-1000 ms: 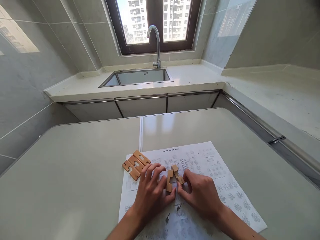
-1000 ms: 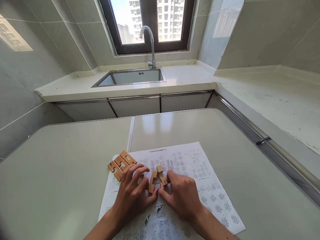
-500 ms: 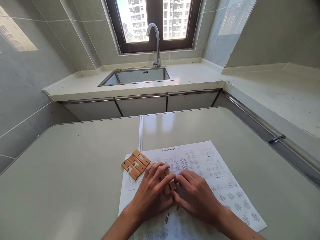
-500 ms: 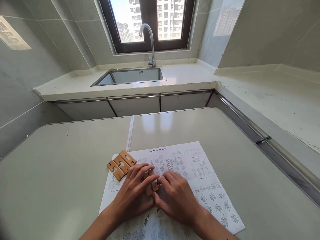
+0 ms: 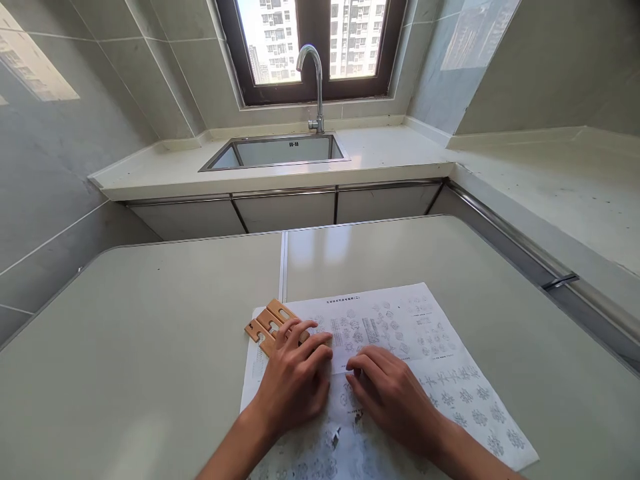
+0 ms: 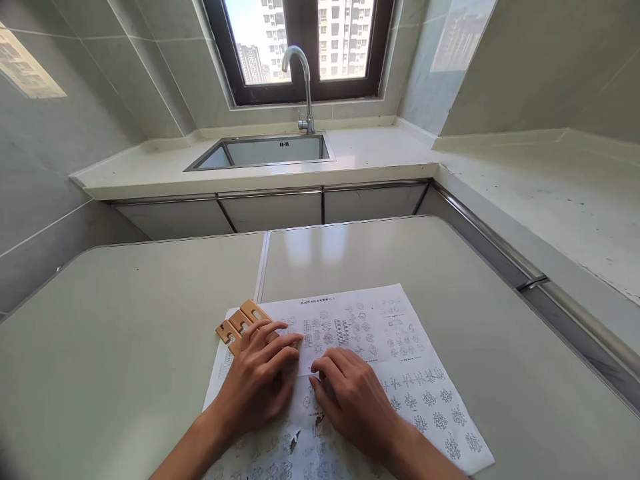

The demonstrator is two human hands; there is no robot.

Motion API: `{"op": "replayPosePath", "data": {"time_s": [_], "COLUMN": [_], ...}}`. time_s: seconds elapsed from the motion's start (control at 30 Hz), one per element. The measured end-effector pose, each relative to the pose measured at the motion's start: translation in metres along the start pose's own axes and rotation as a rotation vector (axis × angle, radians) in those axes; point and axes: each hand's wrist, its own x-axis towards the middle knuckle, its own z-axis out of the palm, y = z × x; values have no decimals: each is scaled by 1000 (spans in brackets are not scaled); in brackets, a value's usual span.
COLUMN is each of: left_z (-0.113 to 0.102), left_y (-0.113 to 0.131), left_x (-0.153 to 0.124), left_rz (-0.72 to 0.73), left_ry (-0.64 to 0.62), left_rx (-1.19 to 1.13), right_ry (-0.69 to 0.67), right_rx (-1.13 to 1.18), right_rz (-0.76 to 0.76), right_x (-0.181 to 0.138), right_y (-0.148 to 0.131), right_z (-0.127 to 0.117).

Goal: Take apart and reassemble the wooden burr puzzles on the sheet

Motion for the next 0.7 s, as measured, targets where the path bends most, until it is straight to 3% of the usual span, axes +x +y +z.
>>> {"op": "replayPosePath", "data": {"time_s": [0.23,0.33,0.5,0.6,0.7], "left_z": [-7,-18,-31,-33,-33], "left_y": [-2,-14,-60,-87,-105], "left_x": [2,4,-1,-6,-9], "left_rz": [-37,-63,-348,-597,-798], "left_ry": [7,126,429,483,533], "left_rx": [-45,-62,41,12,-159], "right_ry": [-2,7,31,26,42], "right_rx": [10,21,47,19,-6], "right_rz": [11,18,49,65,68], "right_x": [0,0,-2,-2,-2], "right_y": [-1,-2,-2,-2,-1], "right_z": [-1,-2,-3,-2,-2]}}
